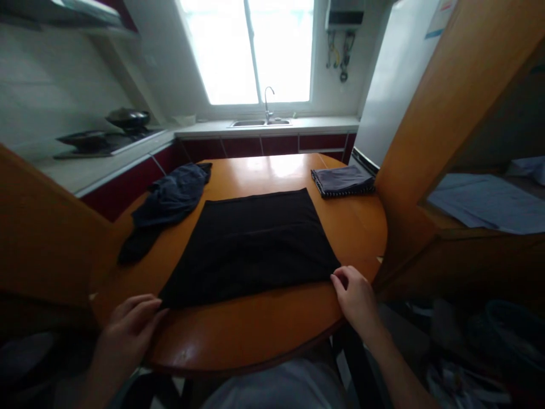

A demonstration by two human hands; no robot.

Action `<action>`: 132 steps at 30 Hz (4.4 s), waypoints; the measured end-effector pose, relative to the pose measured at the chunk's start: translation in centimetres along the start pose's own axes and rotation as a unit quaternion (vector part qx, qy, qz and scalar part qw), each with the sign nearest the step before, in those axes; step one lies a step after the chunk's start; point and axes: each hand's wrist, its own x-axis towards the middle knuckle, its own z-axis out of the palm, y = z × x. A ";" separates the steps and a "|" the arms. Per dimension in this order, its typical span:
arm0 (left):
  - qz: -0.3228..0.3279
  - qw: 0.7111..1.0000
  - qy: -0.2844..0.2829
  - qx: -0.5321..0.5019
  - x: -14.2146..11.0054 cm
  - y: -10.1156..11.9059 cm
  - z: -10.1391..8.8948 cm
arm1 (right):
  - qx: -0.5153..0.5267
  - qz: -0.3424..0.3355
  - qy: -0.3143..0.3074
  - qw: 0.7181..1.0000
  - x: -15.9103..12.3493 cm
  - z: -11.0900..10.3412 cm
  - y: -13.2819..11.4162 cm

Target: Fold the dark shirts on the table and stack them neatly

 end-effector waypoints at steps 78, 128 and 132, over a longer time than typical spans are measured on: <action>-0.099 0.992 -0.033 0.068 -3.7 1.4 -1.3 | -0.132 -0.202 0.052 0.969 0.7 2.1 4.6; 0.157 0.970 -0.150 0.113 -3.0 2.2 -0.6 | -0.093 -0.325 -0.064 0.939 -0.5 0.3 0.6; 0.144 0.966 -0.172 0.125 -2.8 2.2 -0.9 | -0.116 -0.322 -0.094 0.935 -0.2 0.2 0.8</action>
